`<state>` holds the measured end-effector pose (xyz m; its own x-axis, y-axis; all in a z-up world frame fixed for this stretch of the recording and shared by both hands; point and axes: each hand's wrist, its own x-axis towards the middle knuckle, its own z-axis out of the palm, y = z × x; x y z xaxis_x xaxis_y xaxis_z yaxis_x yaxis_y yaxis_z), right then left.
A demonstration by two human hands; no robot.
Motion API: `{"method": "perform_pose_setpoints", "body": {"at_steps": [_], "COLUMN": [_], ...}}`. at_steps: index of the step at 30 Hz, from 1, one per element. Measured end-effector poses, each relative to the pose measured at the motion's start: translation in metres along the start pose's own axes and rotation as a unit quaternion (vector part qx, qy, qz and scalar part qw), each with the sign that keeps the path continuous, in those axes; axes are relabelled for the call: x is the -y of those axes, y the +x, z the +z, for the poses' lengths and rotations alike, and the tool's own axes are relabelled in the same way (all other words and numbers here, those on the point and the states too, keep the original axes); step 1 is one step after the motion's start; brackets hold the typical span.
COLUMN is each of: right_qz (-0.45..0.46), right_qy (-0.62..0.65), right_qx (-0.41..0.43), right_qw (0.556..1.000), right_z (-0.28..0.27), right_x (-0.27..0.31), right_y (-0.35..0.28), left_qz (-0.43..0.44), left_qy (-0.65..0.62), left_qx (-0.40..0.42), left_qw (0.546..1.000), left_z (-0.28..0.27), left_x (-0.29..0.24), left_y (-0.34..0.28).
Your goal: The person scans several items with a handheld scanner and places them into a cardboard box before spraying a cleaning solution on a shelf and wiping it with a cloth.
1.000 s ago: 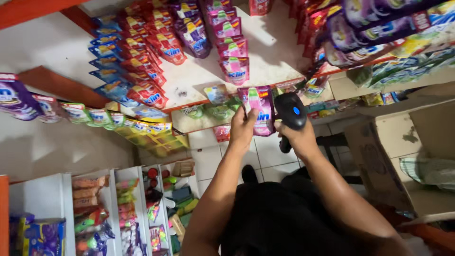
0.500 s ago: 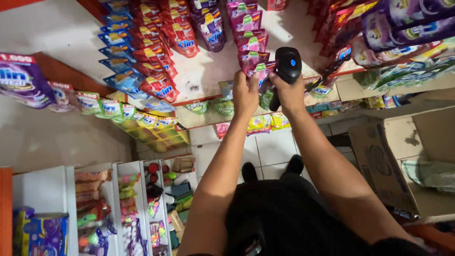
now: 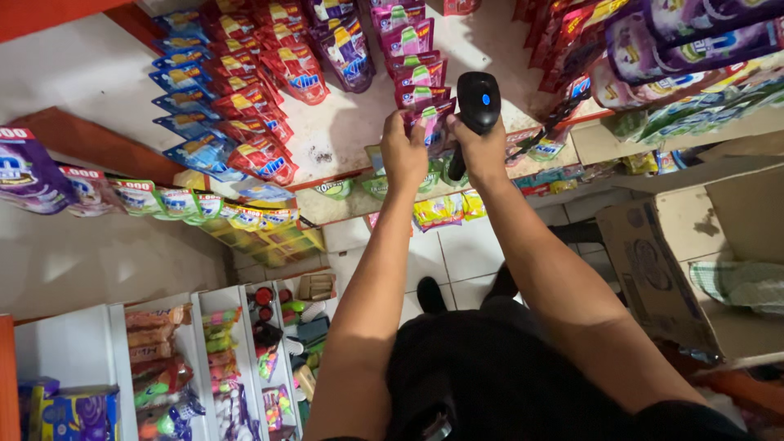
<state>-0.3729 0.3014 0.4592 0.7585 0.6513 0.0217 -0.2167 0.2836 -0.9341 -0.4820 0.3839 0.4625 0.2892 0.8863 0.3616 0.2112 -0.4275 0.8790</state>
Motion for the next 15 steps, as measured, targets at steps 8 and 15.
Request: {"method": "perform_pose_setpoints", "body": {"at_steps": [8,15], "right_qz": [-0.007,0.013], "right_qy": [-0.042,-0.067], "right_qx": [-0.026,-0.049], "right_qw": [0.999,0.996], "right_z": [0.002,-0.007], "right_x": [0.001,-0.010], "right_y": [0.002,-0.007], "left_qz": [0.006,0.025], "left_qy": [0.009,0.049], "left_qx": [0.057,0.084], "left_qw": [0.998,0.995], "left_z": [-0.018,-0.037], "left_x": [-0.008,-0.005], "left_y": [0.025,0.026]}}
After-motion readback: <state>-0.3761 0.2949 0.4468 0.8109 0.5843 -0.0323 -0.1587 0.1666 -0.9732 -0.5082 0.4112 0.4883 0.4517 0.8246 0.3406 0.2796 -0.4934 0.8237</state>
